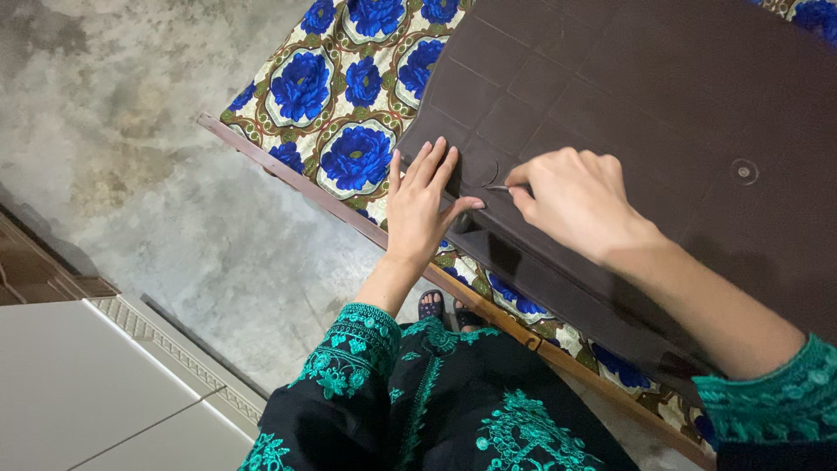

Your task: The person flips a small plastic table upside down on a bed and uses a screwdriver to pry the round plastic caps out of the leg holes. They set the removed caps on the bed and press on the tabletop.

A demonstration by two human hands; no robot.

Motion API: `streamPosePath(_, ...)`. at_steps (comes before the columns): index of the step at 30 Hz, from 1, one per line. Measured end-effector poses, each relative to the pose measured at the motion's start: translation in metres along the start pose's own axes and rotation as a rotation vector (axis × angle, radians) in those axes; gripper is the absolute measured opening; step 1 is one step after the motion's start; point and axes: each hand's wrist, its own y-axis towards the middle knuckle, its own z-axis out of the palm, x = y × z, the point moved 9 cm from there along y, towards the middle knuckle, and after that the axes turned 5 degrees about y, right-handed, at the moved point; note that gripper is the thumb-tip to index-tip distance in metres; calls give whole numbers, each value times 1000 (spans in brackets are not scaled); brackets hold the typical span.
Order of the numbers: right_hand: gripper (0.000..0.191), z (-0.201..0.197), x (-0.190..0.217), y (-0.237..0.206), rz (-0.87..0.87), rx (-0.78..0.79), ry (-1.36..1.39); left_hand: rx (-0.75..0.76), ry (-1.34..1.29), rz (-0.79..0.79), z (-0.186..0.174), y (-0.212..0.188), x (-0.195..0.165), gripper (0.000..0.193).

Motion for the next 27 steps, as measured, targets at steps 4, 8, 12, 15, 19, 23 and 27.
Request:
streamPosePath(4, 21, -6, 9, 14, -75, -2, -106, -1, 15, 3, 1, 1, 0, 81)
streamPosePath(8, 21, -8, 18, 35, -117, 41, -173, -3, 15, -9, 2, 2, 1, 81)
streamPosePath(12, 19, -6, 21, 43, -103, 93, -162, -6, 18, -13, 1, 3, 1, 82)
streamPosePath(15, 22, -10, 19, 34, -65, 22, -159, -8, 17, -11, 0, 4, 0, 81)
streamPosePath(19, 21, -10, 18, 12, -55, -52, -105, -8, -2, -28, -1, 4, 0, 80)
streamPosePath(23, 20, -10, 17, -5, -58, -141, -89, -14, -12, -26, -2, 4, -2, 80)
streamPosePath(27, 16, -15, 18, -24, -93, -320, -65, -33, -13, -5, -4, 5, -5, 80)
